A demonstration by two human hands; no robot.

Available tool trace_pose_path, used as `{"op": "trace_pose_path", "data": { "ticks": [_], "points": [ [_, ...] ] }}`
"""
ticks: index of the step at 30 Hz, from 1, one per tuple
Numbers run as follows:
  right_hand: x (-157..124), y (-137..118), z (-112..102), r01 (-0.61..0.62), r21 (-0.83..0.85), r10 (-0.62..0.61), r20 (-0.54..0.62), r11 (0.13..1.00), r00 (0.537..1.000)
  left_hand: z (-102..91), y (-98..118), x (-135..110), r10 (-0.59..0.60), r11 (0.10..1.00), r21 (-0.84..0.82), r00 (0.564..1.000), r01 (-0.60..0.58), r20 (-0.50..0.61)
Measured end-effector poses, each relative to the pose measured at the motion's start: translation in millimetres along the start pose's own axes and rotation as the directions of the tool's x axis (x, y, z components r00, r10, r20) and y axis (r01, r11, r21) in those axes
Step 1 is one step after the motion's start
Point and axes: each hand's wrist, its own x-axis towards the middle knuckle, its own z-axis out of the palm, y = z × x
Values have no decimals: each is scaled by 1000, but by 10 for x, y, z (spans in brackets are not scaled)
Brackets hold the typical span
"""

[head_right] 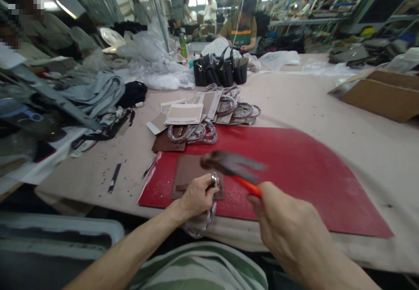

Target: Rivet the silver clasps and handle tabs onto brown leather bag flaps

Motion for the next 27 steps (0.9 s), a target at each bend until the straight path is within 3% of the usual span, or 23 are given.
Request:
{"op": "trace_pose_path", "data": {
  "ticks": [3,6,9,11,13,15,18,21,23,25,27],
  "points": [
    [14,106,57,24,54,-31,124,998,992,-11,7,1,-22,999,27,1000,22,21],
    [21,372,157,-214,154,176,227,965,958,-23,4,0,-7,1000,22,1000,6,23],
    [-5,781,404,-445,230,337,389,866,857,-35,-1,-2,17,1000,13,999,-17,27],
    [-23,1020,613,-505,167,409,402,847,819,-41,0,-7,28,1000,11,999,-29,30],
    [-21,1131,800,-413,-6,400,259,911,879,-45,2,-17,34,999,10,999,-34,19],
    [9,1078,956,-229,-168,243,68,959,968,-45,2,-34,37,999,2,999,-37,1],
    [79,766,1194,11,-126,-22,-85,992,996,-34,-10,-60,48,999,-21,999,-48,-12],
    [103,414,1479,186,138,-185,-21,973,983,-6,-29,-72,60,996,-65,998,-61,-25],
    [73,274,1648,216,220,-230,40,951,972,-7,-43,-62,16,990,-140,998,-24,-59],
    [27,232,1756,210,223,-231,74,952,970,-71,-69,-41,-126,959,-269,983,86,-136],
    [-7,254,1800,208,217,-231,87,954,969,-244,-125,-24,-304,882,-435,925,182,-227]
  ]
}}
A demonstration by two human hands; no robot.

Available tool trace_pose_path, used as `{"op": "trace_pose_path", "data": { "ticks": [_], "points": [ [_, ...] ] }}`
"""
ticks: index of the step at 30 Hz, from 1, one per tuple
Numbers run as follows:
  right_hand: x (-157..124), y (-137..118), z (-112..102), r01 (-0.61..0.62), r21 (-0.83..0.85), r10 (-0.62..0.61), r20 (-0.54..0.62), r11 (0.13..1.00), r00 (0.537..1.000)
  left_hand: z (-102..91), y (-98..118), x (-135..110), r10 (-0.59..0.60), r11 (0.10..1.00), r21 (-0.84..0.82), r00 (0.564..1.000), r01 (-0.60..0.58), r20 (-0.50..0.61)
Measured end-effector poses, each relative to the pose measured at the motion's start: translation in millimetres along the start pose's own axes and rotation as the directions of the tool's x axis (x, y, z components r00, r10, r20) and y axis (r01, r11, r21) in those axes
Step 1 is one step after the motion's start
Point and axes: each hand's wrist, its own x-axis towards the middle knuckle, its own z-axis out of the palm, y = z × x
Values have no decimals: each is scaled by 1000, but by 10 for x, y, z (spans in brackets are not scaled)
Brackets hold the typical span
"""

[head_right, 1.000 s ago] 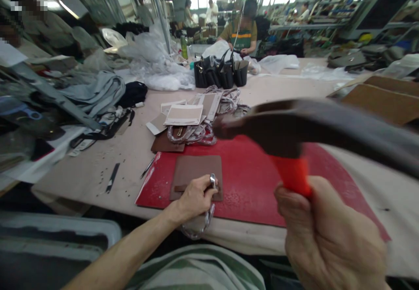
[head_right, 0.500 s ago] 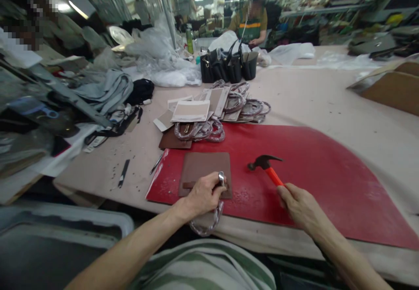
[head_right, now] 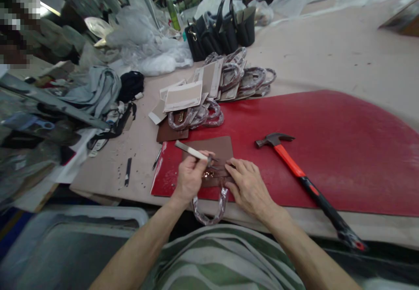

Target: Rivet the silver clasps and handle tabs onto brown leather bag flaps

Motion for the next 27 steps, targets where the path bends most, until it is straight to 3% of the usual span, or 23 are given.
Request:
{"op": "trace_pose_path", "data": {
  "ticks": [2,3,5,6,8,11,13,17,20,22,24,27],
  "points": [
    [-17,30,-5,-1,7,1,6,1000,1000,-299,40,83,-77,994,-84,988,66,-134],
    [-18,39,-14,-3,10,3,6,1000,1000,-494,60,120,-79,996,-45,981,72,-179],
    [-8,41,-30,-10,9,10,0,1000,1000,-931,89,169,-53,966,229,962,117,-270],
    [-2,37,-33,-14,8,14,-4,1000,1000,-1150,94,178,-51,896,408,955,173,-294],
    [7,26,-29,-17,9,17,-12,1000,1000,-1531,74,171,-76,656,698,945,287,-317],
    [14,20,-12,-14,20,15,-13,1000,1000,-1855,-23,131,-162,249,884,917,396,-365],
    [26,21,-7,-11,11,11,-22,1000,1000,-1901,-104,112,-206,99,904,897,417,-391],
    [93,20,-29,37,-53,-38,-30,998,999,-1782,-195,129,-271,40,910,881,414,-389],
    [152,13,-50,112,-127,-114,-7,986,993,-1672,-184,135,-253,64,933,910,355,-329],
    [173,5,-51,166,-167,-164,27,972,986,-1597,-148,94,-129,101,957,957,274,-260],
    [178,-7,-44,201,-186,-193,63,962,979,-1492,-90,11,37,171,976,989,132,-140],
    [183,-35,-40,227,-208,-208,108,951,972,-1250,11,-141,170,313,933,977,-180,131]
  ]
}}
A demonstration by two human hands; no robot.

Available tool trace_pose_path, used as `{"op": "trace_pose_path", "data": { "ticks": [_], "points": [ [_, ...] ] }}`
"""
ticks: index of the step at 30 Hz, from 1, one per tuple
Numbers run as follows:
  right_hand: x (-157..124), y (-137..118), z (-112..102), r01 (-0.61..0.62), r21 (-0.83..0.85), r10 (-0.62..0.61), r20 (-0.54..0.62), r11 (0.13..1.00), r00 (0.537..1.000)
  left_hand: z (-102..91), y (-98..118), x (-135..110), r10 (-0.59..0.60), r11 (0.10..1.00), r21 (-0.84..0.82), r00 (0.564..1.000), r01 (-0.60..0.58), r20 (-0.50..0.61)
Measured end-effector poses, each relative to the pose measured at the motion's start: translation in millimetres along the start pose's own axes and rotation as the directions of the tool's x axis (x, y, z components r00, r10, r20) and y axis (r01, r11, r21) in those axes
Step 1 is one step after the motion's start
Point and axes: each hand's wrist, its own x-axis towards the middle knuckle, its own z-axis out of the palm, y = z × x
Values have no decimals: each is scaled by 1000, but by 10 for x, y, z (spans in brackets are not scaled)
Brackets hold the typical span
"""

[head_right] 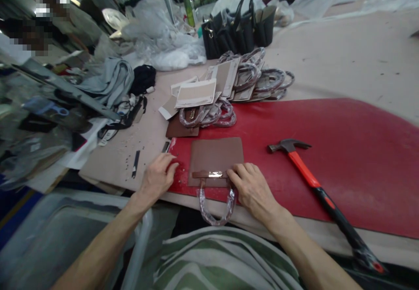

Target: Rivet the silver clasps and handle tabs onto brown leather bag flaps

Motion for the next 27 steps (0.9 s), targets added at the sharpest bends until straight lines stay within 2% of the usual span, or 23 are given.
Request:
{"op": "trace_pose_path", "data": {
  "ticks": [3,6,9,11,16,20,23,25,27],
  "points": [
    [25,-16,-30,37,-52,-34,57,998,998,18,297,-50,225,972,-90,967,-215,119],
    [56,-20,-71,79,-98,-68,105,992,992,72,455,-42,281,958,-15,930,-286,237],
    [66,-21,-90,76,-90,-65,121,993,991,134,432,-30,364,917,60,886,-395,287],
    [53,-13,-80,57,-46,-52,108,997,993,175,350,-34,452,873,57,848,-484,275],
    [1,59,-34,33,98,-35,24,995,999,250,93,-22,618,786,-85,773,-613,142],
    [20,114,-58,64,213,-72,29,975,997,234,-56,49,723,683,-209,689,-700,55],
    [46,131,-81,105,252,-115,25,962,993,204,-101,94,772,627,-209,634,-750,42],
    [51,138,-81,114,261,-119,5,959,993,204,-100,92,771,633,-195,634,-749,65],
    [47,142,-77,112,278,-107,-33,954,994,231,-81,54,738,672,-180,670,-718,85]
  ]
}}
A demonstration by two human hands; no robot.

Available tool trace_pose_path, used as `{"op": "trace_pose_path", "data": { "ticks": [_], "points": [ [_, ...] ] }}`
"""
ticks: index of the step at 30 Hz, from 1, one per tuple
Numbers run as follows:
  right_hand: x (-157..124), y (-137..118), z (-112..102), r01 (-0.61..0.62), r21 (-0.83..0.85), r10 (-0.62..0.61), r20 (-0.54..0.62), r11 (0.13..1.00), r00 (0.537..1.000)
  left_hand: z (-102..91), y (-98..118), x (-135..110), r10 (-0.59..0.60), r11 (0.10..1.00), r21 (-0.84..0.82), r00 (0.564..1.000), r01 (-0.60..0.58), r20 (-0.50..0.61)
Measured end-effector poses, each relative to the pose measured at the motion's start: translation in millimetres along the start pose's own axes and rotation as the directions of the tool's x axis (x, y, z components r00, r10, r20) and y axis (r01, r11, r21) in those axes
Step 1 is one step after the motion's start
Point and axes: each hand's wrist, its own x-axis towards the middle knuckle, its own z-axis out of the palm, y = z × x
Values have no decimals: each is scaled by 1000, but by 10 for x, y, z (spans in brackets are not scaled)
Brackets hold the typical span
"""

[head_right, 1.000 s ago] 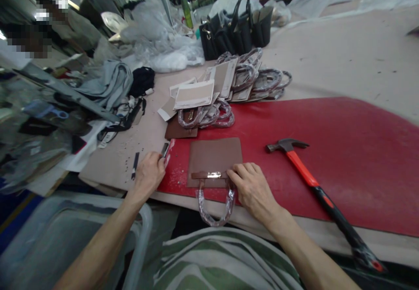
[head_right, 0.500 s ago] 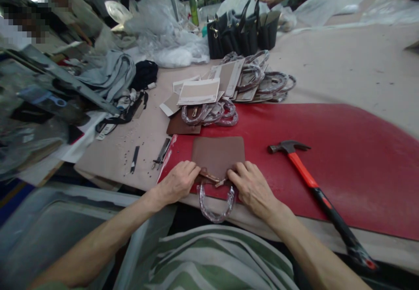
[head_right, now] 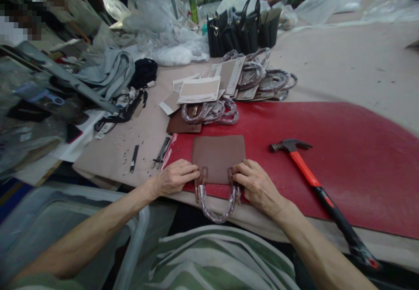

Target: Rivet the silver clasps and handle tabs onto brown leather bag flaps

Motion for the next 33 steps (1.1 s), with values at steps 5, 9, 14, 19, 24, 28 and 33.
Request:
{"op": "trace_pose_path", "data": {
  "ticks": [5,9,14,19,24,28,33],
  "points": [
    [6,-43,-24,-80,112,85,-38,990,996,121,187,17,-171,984,36,984,173,-55],
    [15,-67,29,-193,39,195,-72,980,978,132,341,137,-283,956,63,956,288,-78],
    [-7,-14,220,-175,-112,152,-189,978,970,178,347,214,-329,942,42,942,332,-62],
    [1,-33,269,-178,-202,128,-239,963,963,213,288,208,-374,926,15,924,376,-78],
    [14,51,247,-142,-191,93,-241,971,966,191,298,254,-350,936,39,936,351,-38],
    [22,105,256,-140,-202,85,-256,969,963,208,325,273,-381,924,-43,921,379,-76],
    [36,96,254,-120,-225,54,-279,967,959,80,168,95,-602,798,-289,725,530,-335]
  ]
}}
